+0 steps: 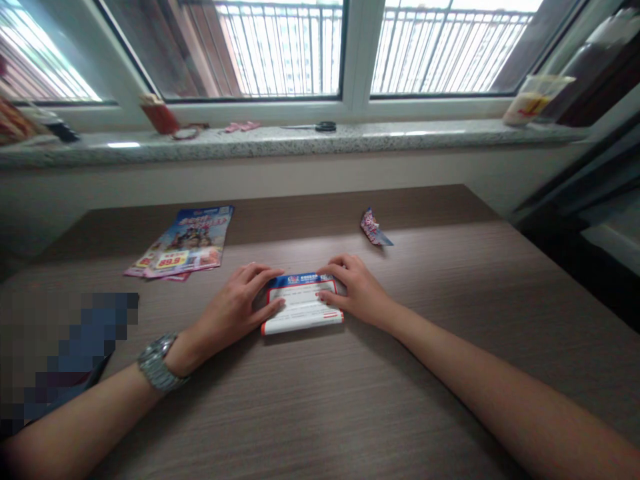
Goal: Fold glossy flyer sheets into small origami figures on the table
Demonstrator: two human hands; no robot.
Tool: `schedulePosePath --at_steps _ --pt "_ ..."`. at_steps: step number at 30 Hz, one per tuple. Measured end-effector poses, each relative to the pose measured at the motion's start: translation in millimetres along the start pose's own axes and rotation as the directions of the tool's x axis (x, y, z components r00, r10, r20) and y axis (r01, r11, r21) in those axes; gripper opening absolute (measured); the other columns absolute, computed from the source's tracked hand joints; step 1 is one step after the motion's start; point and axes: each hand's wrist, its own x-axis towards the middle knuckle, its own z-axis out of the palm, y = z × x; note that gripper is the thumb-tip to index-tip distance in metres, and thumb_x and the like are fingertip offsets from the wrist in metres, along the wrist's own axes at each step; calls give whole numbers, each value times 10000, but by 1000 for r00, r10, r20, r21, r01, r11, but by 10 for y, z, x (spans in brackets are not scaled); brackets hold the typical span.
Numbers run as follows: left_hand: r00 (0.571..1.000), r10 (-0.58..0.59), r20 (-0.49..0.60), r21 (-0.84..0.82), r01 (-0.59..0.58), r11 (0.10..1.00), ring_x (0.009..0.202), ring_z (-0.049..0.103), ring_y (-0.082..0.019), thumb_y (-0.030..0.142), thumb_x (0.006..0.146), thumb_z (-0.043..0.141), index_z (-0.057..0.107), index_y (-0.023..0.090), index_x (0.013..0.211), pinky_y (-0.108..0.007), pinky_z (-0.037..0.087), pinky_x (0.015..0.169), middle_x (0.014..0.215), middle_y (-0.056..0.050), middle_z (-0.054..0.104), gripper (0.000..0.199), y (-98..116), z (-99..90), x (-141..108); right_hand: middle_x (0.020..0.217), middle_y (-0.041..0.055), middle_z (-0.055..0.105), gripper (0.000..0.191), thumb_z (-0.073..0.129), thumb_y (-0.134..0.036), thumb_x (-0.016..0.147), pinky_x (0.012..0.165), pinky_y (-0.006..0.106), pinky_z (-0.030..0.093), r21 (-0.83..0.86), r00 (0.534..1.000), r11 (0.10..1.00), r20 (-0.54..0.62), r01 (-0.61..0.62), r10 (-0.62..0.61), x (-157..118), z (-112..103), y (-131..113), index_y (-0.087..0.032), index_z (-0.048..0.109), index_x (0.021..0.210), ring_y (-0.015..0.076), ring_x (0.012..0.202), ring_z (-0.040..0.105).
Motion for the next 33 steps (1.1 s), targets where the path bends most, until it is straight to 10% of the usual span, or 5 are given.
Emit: schedulePosePath --at_steps 33 --pt "997 -11 -82 56 16 998 1063 620 -244 320 927 707 619 218 1125 -573 299 1217 1087 -40 698 240 -61 34 34 1059 84 632 269 817 -306 843 934 427 477 -31 996 995 -16 -90 90 37 22 11 -206 692 1060 275 1035 587"
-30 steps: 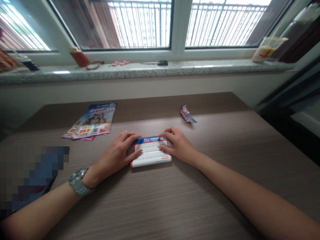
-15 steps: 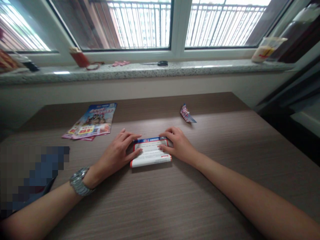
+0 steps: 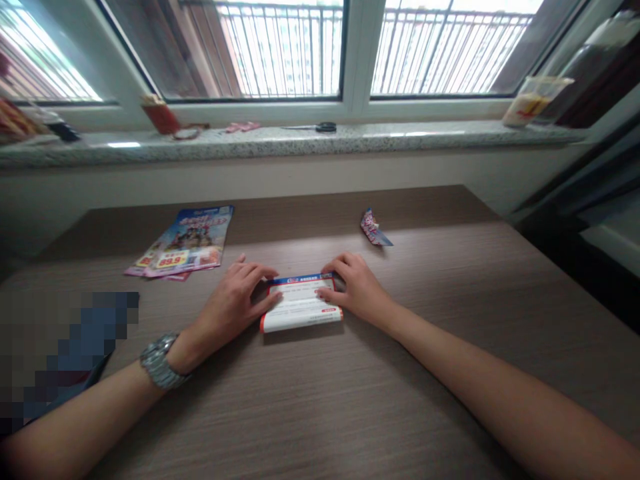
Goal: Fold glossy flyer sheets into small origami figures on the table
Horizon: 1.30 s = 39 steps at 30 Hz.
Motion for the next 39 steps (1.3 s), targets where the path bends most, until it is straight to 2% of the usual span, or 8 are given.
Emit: schedulePosePath --at_steps 39 --pt "1000 -5 -20 -23 4 1000 1017 627 -240 293 946 681 641 209 1093 -580 297 1216 1041 -44 702 174 -15 38 37 956 55 617 189 816 -270 845 818 368 462 -2 1000 1000 -12 -23 23 49 0 -23 -197 683 958 231 905 574"
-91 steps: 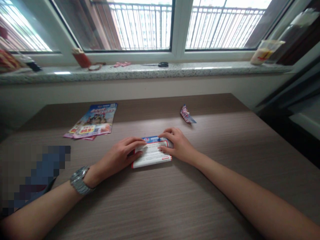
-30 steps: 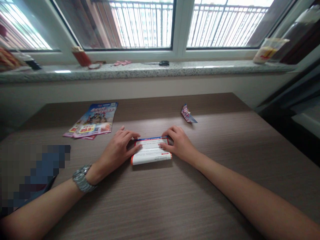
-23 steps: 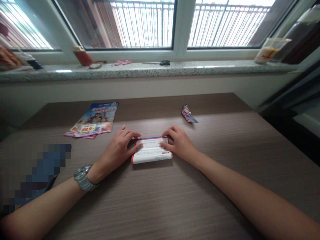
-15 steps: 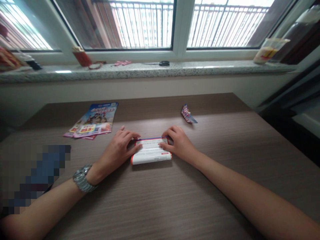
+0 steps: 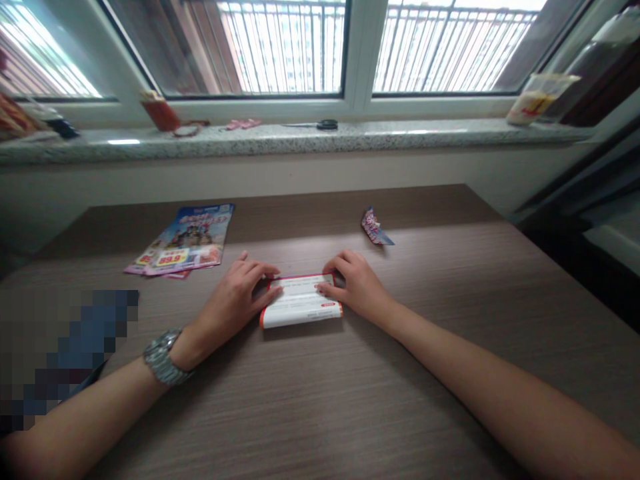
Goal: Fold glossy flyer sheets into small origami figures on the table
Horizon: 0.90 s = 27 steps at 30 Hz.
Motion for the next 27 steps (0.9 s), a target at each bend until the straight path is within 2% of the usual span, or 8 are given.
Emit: schedulePosePath --at_steps 27 --pt "999 -21 26 -6 21 1000 1015 634 -232 293 955 673 642 211 1089 -581 271 1225 1046 -45 706 160 -14 9 5 946 47 620 180 802 -298 859 817 363 462 -2 1000 1000 0 19 -19 -4 10 42 -213 685 966 226 895 584"
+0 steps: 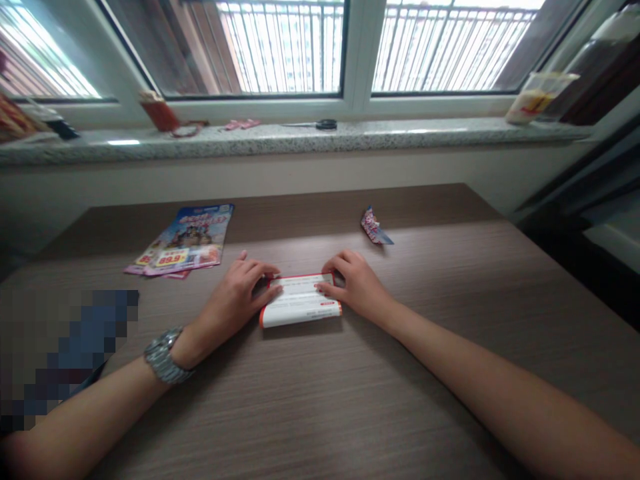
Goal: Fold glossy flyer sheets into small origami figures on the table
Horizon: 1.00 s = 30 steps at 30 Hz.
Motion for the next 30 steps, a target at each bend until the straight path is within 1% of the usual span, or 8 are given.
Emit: schedulePosePath --at_steps 6,13,24,30 --pt "1000 5 6 2 -5 1000 1000 630 -233 290 959 668 650 221 1079 -587 288 1212 1037 -40 697 139 7 -12 11 958 52 612 182 796 -302 863 824 373 471 4 1000 1000 -7 1 -1 2 4 -1 -216 682 976 228 902 585" --pt "1000 9 -1 -5 -9 1000 980 621 -231 291 959 658 669 237 1050 -592 286 1211 1012 -33 685 107 24 -25 12 978 53 601 200 814 -305 842 832 380 478 -1 1000 1000 -10 -28 28 7 -8 -24 -218 675 956 236 933 586" --pt "1000 7 0 0 -7 1000 979 628 -236 292 962 656 672 233 1052 -621 291 1203 1016 -39 688 109 19 -19 16 963 50 603 193 804 -316 850 814 371 476 -9 1000 1000 -16 -19 19 14 7 2 -216 669 944 227 908 586" --pt "1000 14 8 9 -14 1000 993 626 -237 299 971 644 669 234 1059 -607 292 1206 1032 -41 694 112 22 -26 15 966 51 599 195 815 -297 839 802 367 475 -10 999 999 -15 -31 31 18 13 1 -215 669 938 225 899 579"
